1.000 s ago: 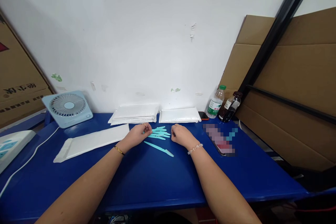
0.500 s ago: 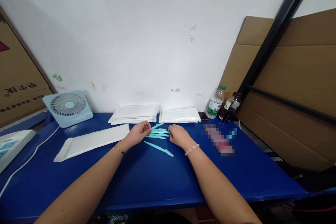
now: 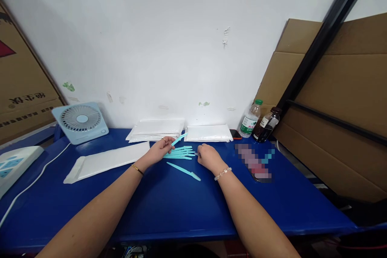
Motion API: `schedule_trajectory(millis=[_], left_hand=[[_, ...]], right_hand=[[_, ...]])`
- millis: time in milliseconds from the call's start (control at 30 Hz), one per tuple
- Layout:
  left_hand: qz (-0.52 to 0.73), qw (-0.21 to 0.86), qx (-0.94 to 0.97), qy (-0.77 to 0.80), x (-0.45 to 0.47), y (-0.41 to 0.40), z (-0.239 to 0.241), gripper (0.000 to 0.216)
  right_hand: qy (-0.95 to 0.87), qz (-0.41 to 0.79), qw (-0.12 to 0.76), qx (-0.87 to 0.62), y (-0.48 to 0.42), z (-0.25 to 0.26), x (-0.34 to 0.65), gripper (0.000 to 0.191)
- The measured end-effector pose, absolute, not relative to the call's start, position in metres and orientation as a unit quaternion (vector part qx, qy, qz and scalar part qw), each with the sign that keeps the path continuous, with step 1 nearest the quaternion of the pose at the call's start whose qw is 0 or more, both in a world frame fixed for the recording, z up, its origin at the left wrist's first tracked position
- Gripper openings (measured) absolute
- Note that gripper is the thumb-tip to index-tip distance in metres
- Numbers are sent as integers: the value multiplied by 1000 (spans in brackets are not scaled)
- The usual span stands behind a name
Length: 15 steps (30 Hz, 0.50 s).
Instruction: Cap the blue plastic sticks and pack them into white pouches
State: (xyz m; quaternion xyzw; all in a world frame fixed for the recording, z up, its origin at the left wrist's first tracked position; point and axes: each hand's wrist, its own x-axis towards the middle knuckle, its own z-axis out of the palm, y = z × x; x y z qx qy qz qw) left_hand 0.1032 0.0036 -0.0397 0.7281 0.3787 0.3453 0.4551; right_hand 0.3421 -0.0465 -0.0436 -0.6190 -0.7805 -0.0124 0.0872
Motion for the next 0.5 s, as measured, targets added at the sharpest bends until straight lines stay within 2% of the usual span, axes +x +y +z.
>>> schedule_trajectory(millis=[100, 167, 300, 400, 500], left_hand=[[334, 484, 713, 381, 103, 4, -39, 35], [327, 474, 712, 402, 102, 3, -37, 35], [350, 378, 748, 418, 99, 3, -33, 32], [371, 325, 767, 409, 97, 3, -29, 32], [366, 313, 777, 404, 97, 2, -27, 29]], right_hand=[[-783, -26, 97, -613, -47, -46, 339, 13], [-788, 3, 141, -599, -48, -45, 342, 12], [-758, 161, 291, -561, -50, -37, 355, 14], [-685, 292, 394, -539, -48, -30, 364, 27], [-625, 361, 463, -514, -46, -27, 368, 37]])
